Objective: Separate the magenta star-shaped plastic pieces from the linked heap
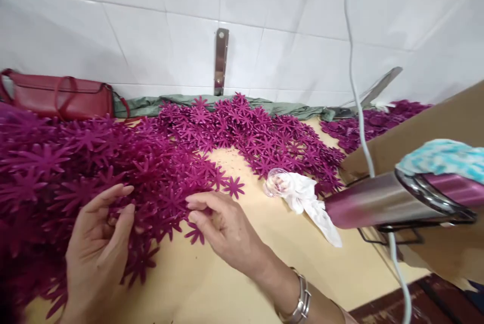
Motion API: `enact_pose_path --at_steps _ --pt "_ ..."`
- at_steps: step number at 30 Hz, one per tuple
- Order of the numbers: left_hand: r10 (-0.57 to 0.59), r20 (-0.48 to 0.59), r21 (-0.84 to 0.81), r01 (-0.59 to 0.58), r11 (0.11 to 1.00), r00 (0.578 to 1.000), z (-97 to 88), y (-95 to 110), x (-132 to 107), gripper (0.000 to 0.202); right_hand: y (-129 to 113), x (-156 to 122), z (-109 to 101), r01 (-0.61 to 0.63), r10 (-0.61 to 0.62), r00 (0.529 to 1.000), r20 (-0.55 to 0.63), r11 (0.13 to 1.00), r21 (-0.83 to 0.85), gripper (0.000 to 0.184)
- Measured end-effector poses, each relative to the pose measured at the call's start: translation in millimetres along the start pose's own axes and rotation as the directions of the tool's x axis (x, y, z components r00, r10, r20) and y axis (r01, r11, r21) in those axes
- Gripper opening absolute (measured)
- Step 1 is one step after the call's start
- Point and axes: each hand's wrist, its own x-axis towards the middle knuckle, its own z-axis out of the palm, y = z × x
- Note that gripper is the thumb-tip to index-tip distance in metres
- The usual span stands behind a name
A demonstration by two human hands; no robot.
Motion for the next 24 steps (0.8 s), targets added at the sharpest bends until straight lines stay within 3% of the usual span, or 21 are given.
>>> enact_pose_path --at_steps 3,5,7,9,11,13,16,17,19,21,22,24 --pt "0.231 0.001 0.203 -0.226 0.953 0.973 -9.6 2.0 8.8 0.029 10.7 6.4 1.6 0.025 -0.023 0.999 0.026 0.994 -0.106 0.017" --pt "0.412 0.041 0.355 -0.398 0.846 0.910 -18.2 4.8 21.2 0.026 15.1 9.8 0.3 0.099 -0.082 0.993 0.080 0.967 -0.234 0.016" --pt "0.508 0.141 0.462 -0.510 0.726 0.850 -26.5 7.6 36.6 0.028 21.5 13.4 -3.2 0.152 -0.125 0.987 0.096 0.913 -0.379 0.017" --pt "0.557 0.218 0.532 -0.576 0.621 0.802 -32.2 9.5 49.6 0.028 31.3 19.6 -8.5 0.142 -0.125 0.990 0.069 0.831 -0.538 0.021" --pt "0.587 0.255 0.560 -0.612 0.558 0.768 -33.2 10.2 53.9 0.027 43.5 30.8 -14.9 0.051 -0.070 0.998 0.000 0.724 -0.688 0.025" --pt "0.598 0.292 0.523 -0.648 0.553 0.746 -28.1 9.9 45.2 0.027 56.7 48.2 -21.8 -0.087 0.002 0.994 -0.108 0.612 -0.786 0.031" --pt "0.547 0.465 0.365 -0.714 0.598 0.696 -9.5 5.8 10.1 0.028 76.4 84.1 -30.7 -0.226 0.052 0.970 -0.237 0.551 -0.803 0.047" --pt "0.517 0.565 0.299 -0.744 0.598 0.643 -1.2 3.1 -4.1 0.032 82.7 96.8 -32.6 -0.268 0.069 0.959 -0.275 0.537 -0.800 0.051" --pt "0.503 0.752 0.132 -0.845 0.518 0.426 17.4 -3.8 -29.0 0.036 93.9 119.7 -33.9 -0.339 0.105 0.937 -0.334 0.513 -0.789 0.055" --pt "0.442 0.857 0.064 -0.904 0.422 0.267 36.4 -11.7 -42.5 0.038 102.1 135.3 -32.6 -0.373 0.138 0.925 -0.354 0.497 -0.783 0.049" --pt "0.400 0.884 0.069 -0.915 0.398 0.241 45.1 -15.4 -43.7 0.041 104.7 139.5 -31.4 -0.380 0.149 0.923 -0.354 0.492 -0.783 0.045" --pt "0.314 0.917 0.101 -0.905 0.413 0.245 58.5 -22.0 -36.1 0.046 107.1 140.3 -29.2 -0.374 0.158 0.927 -0.341 0.485 -0.790 0.036"
